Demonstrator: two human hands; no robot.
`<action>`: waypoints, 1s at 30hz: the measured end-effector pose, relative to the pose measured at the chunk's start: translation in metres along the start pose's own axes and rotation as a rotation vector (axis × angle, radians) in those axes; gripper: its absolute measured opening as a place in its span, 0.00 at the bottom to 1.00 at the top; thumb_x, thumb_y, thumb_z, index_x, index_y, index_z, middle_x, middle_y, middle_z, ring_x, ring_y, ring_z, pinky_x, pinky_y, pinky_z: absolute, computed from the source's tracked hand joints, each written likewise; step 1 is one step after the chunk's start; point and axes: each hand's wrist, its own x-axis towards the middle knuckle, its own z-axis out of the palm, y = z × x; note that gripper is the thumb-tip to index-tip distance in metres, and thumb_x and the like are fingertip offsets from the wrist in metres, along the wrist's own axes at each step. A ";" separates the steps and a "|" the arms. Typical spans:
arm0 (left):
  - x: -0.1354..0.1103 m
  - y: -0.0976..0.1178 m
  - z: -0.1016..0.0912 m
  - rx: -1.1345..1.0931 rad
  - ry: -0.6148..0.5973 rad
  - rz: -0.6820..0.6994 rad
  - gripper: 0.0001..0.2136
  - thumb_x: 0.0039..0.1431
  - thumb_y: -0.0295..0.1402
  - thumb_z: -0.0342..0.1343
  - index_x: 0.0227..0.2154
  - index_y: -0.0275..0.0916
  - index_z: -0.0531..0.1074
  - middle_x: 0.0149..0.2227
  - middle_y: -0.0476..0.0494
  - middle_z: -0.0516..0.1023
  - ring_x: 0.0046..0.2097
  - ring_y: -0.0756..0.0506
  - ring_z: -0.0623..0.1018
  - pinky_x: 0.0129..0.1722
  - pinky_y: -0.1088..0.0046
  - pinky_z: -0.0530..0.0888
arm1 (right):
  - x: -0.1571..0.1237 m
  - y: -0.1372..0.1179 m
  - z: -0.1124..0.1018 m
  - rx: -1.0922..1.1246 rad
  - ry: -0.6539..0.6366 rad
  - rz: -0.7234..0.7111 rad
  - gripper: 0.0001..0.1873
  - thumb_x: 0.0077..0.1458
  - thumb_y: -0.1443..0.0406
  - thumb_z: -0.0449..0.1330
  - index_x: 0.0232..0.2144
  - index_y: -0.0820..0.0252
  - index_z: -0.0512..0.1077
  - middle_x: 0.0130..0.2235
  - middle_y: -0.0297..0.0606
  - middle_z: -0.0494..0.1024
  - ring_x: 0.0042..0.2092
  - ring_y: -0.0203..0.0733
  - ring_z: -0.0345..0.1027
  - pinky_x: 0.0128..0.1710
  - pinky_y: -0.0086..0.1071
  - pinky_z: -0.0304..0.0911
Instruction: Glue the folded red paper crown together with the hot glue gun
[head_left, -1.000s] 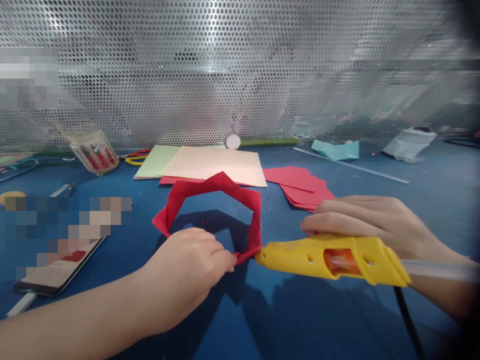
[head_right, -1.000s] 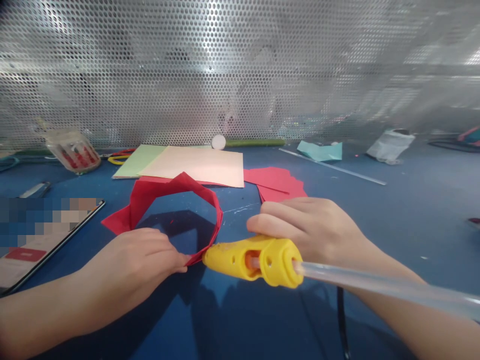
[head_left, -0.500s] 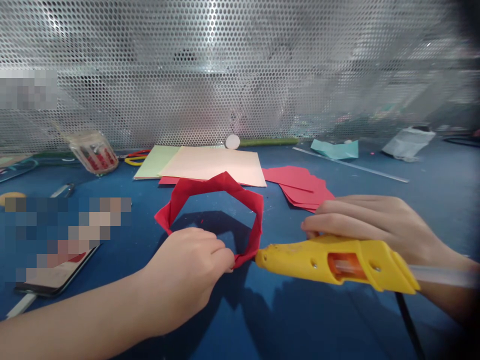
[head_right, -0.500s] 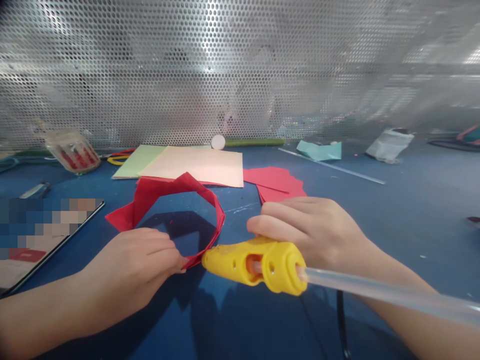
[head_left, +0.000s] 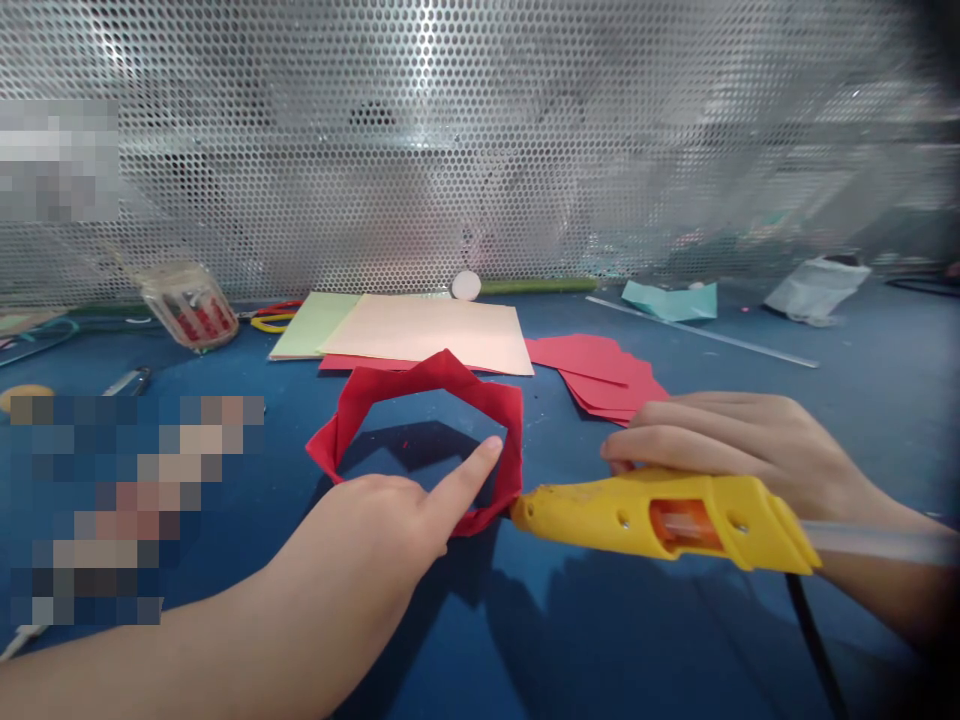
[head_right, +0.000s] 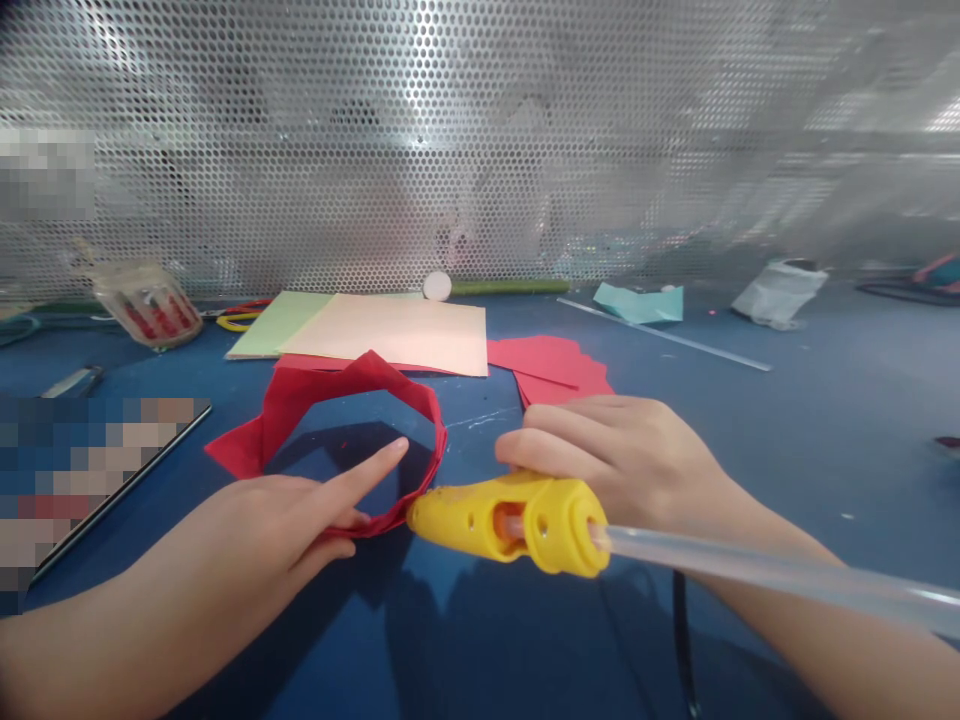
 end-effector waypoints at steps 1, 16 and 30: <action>0.000 0.001 -0.001 -0.002 -0.012 -0.004 0.38 0.52 0.20 0.57 0.65 0.41 0.50 0.28 0.48 0.82 0.29 0.43 0.81 0.26 0.72 0.75 | 0.000 0.000 0.000 0.000 0.002 -0.002 0.10 0.67 0.63 0.42 0.38 0.53 0.62 0.27 0.31 0.72 0.23 0.34 0.62 0.23 0.30 0.55; 0.001 -0.014 0.022 -0.107 0.464 0.163 0.08 0.60 0.27 0.56 0.26 0.42 0.76 0.34 0.53 0.81 0.38 0.45 0.74 0.36 0.67 0.69 | 0.000 -0.001 0.000 -0.005 0.039 0.021 0.09 0.67 0.63 0.43 0.37 0.52 0.62 0.26 0.31 0.72 0.23 0.35 0.64 0.22 0.31 0.54; -0.009 -0.011 -0.006 -0.058 0.109 0.015 0.19 0.51 0.20 0.53 0.43 0.45 0.76 0.29 0.48 0.78 0.33 0.43 0.76 0.35 0.66 0.70 | 0.003 -0.013 -0.003 -0.047 0.123 0.050 0.08 0.65 0.64 0.45 0.36 0.52 0.63 0.25 0.30 0.74 0.22 0.33 0.66 0.21 0.29 0.57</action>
